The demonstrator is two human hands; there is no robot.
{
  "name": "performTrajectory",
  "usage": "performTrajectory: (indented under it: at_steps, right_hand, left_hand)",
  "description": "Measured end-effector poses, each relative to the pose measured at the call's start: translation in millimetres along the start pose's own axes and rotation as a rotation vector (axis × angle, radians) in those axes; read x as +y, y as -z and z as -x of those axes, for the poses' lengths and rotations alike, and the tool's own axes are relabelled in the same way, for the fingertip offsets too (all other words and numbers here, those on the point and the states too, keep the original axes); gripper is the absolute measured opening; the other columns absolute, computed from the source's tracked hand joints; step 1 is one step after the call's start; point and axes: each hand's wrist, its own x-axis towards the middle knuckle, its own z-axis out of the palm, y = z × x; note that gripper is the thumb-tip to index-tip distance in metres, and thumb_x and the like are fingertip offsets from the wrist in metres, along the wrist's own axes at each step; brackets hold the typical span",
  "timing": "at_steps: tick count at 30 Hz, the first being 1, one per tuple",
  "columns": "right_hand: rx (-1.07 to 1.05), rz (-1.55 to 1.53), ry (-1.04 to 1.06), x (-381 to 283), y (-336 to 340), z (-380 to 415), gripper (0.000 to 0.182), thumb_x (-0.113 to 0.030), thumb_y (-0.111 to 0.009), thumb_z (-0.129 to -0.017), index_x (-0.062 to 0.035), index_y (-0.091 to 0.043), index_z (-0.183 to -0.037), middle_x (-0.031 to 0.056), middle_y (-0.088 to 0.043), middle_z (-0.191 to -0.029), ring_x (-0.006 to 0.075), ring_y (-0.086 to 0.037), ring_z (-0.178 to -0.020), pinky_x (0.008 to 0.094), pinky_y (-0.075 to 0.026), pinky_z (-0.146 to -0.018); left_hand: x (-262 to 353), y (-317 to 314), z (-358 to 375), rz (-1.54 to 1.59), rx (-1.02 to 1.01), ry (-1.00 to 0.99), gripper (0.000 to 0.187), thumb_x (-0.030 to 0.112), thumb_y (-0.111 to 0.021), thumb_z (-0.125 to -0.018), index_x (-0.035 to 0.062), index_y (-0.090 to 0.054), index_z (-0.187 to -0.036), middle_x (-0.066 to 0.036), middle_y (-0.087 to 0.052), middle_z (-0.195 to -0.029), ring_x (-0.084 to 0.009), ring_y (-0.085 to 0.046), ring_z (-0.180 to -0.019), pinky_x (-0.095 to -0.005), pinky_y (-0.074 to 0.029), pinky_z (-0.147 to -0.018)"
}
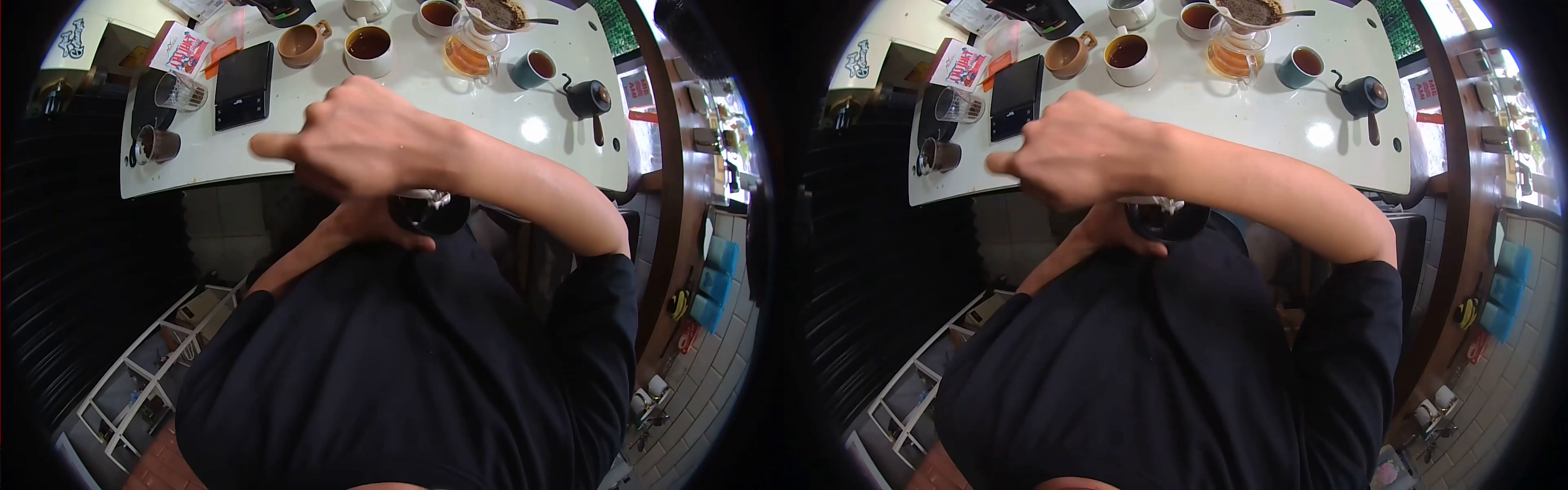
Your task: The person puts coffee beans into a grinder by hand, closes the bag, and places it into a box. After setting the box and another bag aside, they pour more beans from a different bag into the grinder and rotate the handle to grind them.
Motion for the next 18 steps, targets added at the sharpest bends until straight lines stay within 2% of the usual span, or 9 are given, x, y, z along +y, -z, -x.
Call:
performTrajectory:
  at_steps: [2,4,5,7,11,14,15,17,18]
  right_hand:
    - [0.074,0.061,-0.091,47,-18,13,0.031,-0.018,-0.057,-0.084,-0.0101,-0.059,-0.115,0.0151,-0.061,-0.061,0.0365,-0.063,-0.057,0.0459,-0.046,-0.051]
    - [0.034,0.039,-0.301,83,-31,48,0.025,-0.016,-0.057,-0.085,-0.0084,-0.060,-0.109,0.0178,-0.060,-0.064,0.0400,-0.062,-0.061,0.0487,-0.046,-0.055]
    - [-0.059,-0.027,-0.427,89,-35,68,0.022,-0.015,-0.056,-0.086,-0.0078,-0.059,-0.106,0.0187,-0.060,-0.064,0.0417,-0.061,-0.063,0.0500,-0.046,-0.057]
    - [-0.023,-0.082,-0.497,71,-42,104,0.019,-0.011,-0.054,-0.084,-0.0068,-0.057,-0.102,0.0196,-0.057,-0.063,0.0435,-0.058,-0.063,0.0509,-0.045,-0.057]
    - [0.023,-0.237,-0.554,0,-27,154,0.018,-0.010,-0.056,-0.080,-0.0094,-0.055,-0.098,0.0118,-0.053,-0.056,0.0361,-0.057,-0.051,0.0461,-0.044,-0.049]
    - [0.005,-0.144,-0.242,-43,-8,149,0.025,-0.013,-0.060,-0.073,-0.0110,-0.056,-0.097,0.0040,-0.050,-0.055,0.0229,-0.055,-0.046,0.0383,-0.042,-0.044]
    - [-0.010,-0.103,-0.104,-54,-5,138,0.026,-0.015,-0.061,-0.072,-0.0114,-0.057,-0.098,0.0020,-0.049,-0.055,0.0187,-0.055,-0.046,0.0359,-0.041,-0.043]
    - [0.093,-0.023,-0.019,-48,7,109,0.020,-0.019,-0.064,-0.067,-0.0129,-0.048,-0.078,-0.0004,-0.038,-0.052,0.0164,-0.047,-0.042,0.0343,-0.034,-0.041]
    - [0.090,-0.063,0.030,-45,2,96,0.019,-0.020,-0.064,-0.069,-0.0126,-0.048,-0.078,-0.0009,-0.039,-0.052,0.0156,-0.047,-0.043,0.0333,-0.034,-0.040]
  left_hand:
    - [0,3,3,-0.151,0.051,-0.097,0.117,0.058,-0.093,-0.056,-0.0003,-0.040,-0.143,-0.014,-0.048,-0.144,-0.0259,-0.048,-0.134,-0.0415,-0.039,-0.111]
    - [1,6,19,0.692,0.130,0.168,0.096,0.055,-0.095,-0.056,0.0001,-0.056,-0.124,-0.007,-0.065,-0.118,-0.0151,-0.062,-0.108,-0.0348,-0.049,-0.095]
    - [-1,1,22,0.866,0.320,0.185,0.095,0.052,-0.096,-0.056,-0.0017,-0.056,-0.124,-0.004,-0.067,-0.110,-0.0104,-0.062,-0.099,-0.0298,-0.051,-0.090]
    - [-13,-12,28,0.833,0.482,0.083,0.095,0.050,-0.096,-0.057,-0.0021,-0.056,-0.126,-0.006,-0.068,-0.111,-0.0128,-0.064,-0.100,-0.0310,-0.052,-0.091]
    - [-23,-7,33,0.820,0.486,0.162,0.095,0.050,-0.095,-0.058,-0.0017,-0.056,-0.127,-0.007,-0.068,-0.112,-0.0138,-0.064,-0.103,-0.0330,-0.052,-0.093]
    - [-23,4,27,0.353,0.398,0.109,0.087,0.048,-0.093,-0.062,-0.0011,-0.058,-0.125,-0.008,-0.069,-0.112,-0.0151,-0.065,-0.103,-0.0322,-0.053,-0.091]
    - [-23,3,25,0.351,0.386,0.109,0.087,0.048,-0.093,-0.062,-0.0011,-0.058,-0.125,-0.008,-0.069,-0.112,-0.0151,-0.065,-0.103,-0.0322,-0.053,-0.091]
    - [-22,3,14,0.722,0.413,0.165,0.084,0.044,-0.093,-0.062,-0.0013,-0.059,-0.124,-0.007,-0.070,-0.109,-0.0173,-0.066,-0.102,-0.0315,-0.053,-0.091]
    - [-20,3,6,0.728,0.443,0.077,0.067,0.035,-0.088,-0.070,-0.0015,-0.060,-0.119,-0.011,-0.072,-0.101,-0.0185,-0.070,-0.095,-0.0336,-0.056,-0.084]
